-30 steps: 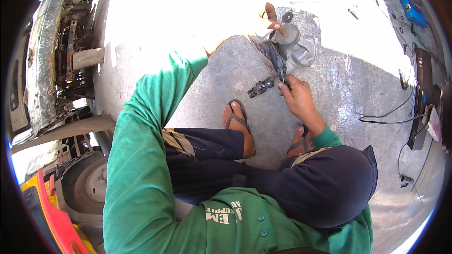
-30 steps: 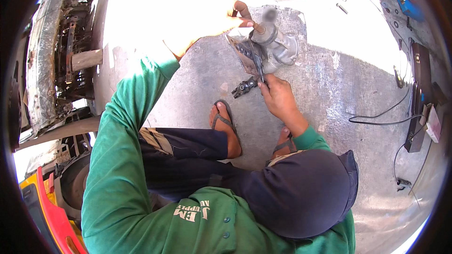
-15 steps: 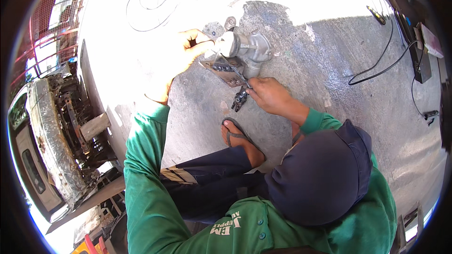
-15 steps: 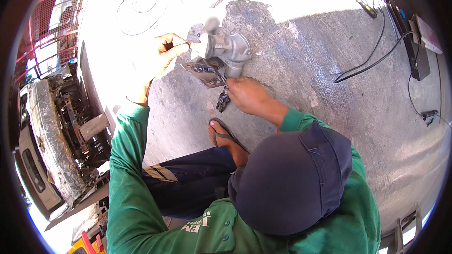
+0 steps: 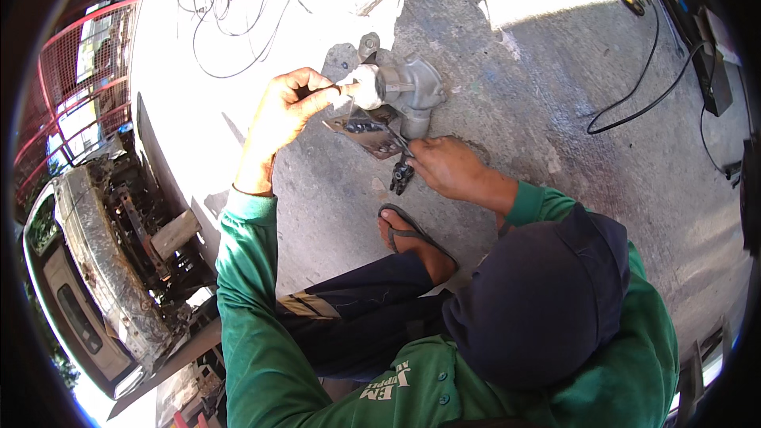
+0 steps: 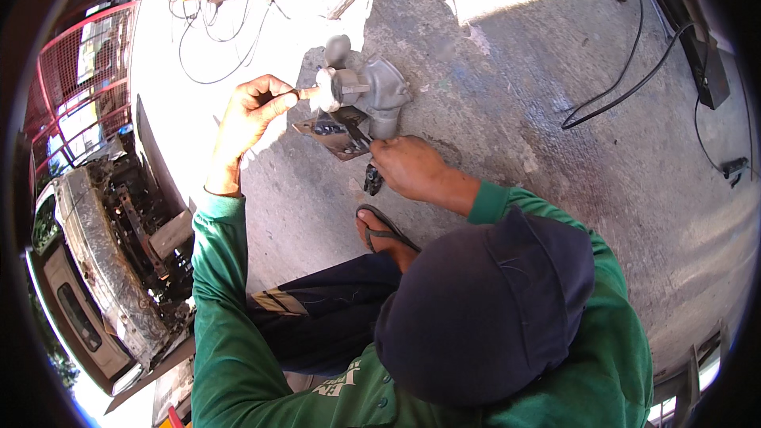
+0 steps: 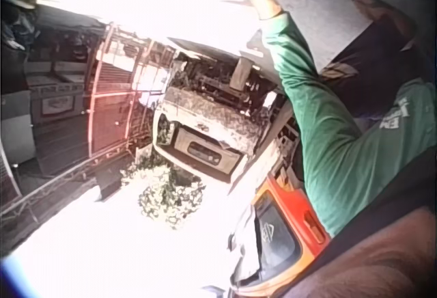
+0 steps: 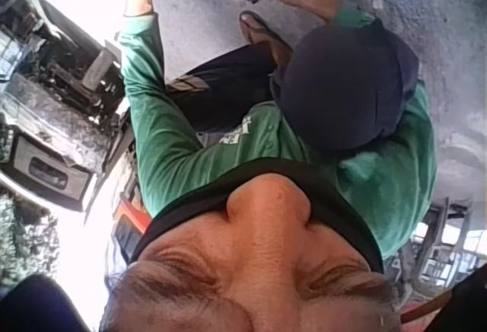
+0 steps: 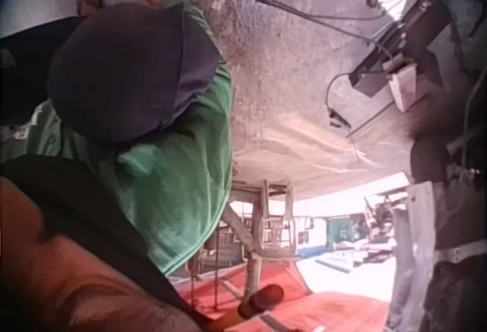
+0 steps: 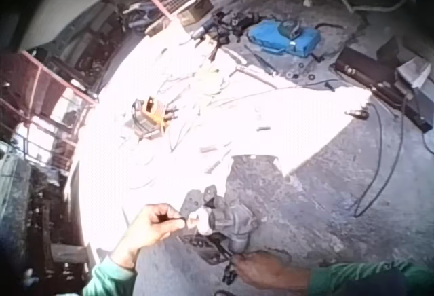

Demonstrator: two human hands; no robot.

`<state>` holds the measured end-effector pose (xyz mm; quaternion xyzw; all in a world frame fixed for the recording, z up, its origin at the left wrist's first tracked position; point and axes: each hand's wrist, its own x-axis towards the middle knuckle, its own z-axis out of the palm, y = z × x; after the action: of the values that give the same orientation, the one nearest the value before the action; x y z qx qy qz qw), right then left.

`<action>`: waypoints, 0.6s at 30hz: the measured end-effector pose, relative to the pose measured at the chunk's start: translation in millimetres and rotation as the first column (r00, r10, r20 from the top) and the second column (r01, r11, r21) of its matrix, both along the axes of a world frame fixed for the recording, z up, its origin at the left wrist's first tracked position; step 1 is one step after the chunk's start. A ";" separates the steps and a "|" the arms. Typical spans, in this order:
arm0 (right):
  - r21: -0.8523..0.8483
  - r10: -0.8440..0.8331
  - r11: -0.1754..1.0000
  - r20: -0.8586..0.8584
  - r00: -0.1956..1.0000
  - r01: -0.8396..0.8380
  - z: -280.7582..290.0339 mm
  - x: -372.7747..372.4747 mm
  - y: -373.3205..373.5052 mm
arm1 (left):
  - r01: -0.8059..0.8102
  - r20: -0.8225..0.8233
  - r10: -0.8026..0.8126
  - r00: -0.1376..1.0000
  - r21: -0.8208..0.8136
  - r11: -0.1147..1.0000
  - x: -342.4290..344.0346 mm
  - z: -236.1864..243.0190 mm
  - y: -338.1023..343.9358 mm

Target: The person sits on the floor and uses a screwdriver to disassemble a metal mechanical component, removing small parts and placing them on the ground. The person then reassembles the component by hand, fitting the pieces back together.

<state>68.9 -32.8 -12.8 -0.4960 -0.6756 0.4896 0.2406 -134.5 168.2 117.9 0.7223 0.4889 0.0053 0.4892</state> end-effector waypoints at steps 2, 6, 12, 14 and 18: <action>0.011 -0.019 1.000 -0.002 1.000 0.019 -0.5 0.2 0.1 | 0.004 -0.004 -0.004 1.000 0.001 1.000 2.1 1.9 -0.3; -0.034 -0.052 0.998 0.027 0.998 0.053 3.9 -0.8 1.1 | 0.049 -0.063 -0.049 0.997 0.003 0.999 5.0 6.6 2.4; -0.005 -0.084 0.996 0.066 0.994 0.085 11.2 -8.2 1.7 | 0.222 -0.125 -0.227 0.966 -0.053 0.974 -2.9 2.0 21.3; 0.028 -0.074 0.997 0.090 0.993 0.072 13.1 -8.3 1.6 | 0.364 -0.232 -0.359 0.904 -0.022 0.931 8.1 11.3 28.8; 0.045 -0.068 0.997 0.148 0.987 0.062 11.9 -13.9 1.7 | 0.493 -0.372 -0.464 0.804 -0.018 0.870 21.3 17.0 39.9</action>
<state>55.0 -31.0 -0.9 -0.5480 -0.6849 0.4293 0.2152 -113.2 208.1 134.8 0.8292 0.3722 -0.2326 0.3462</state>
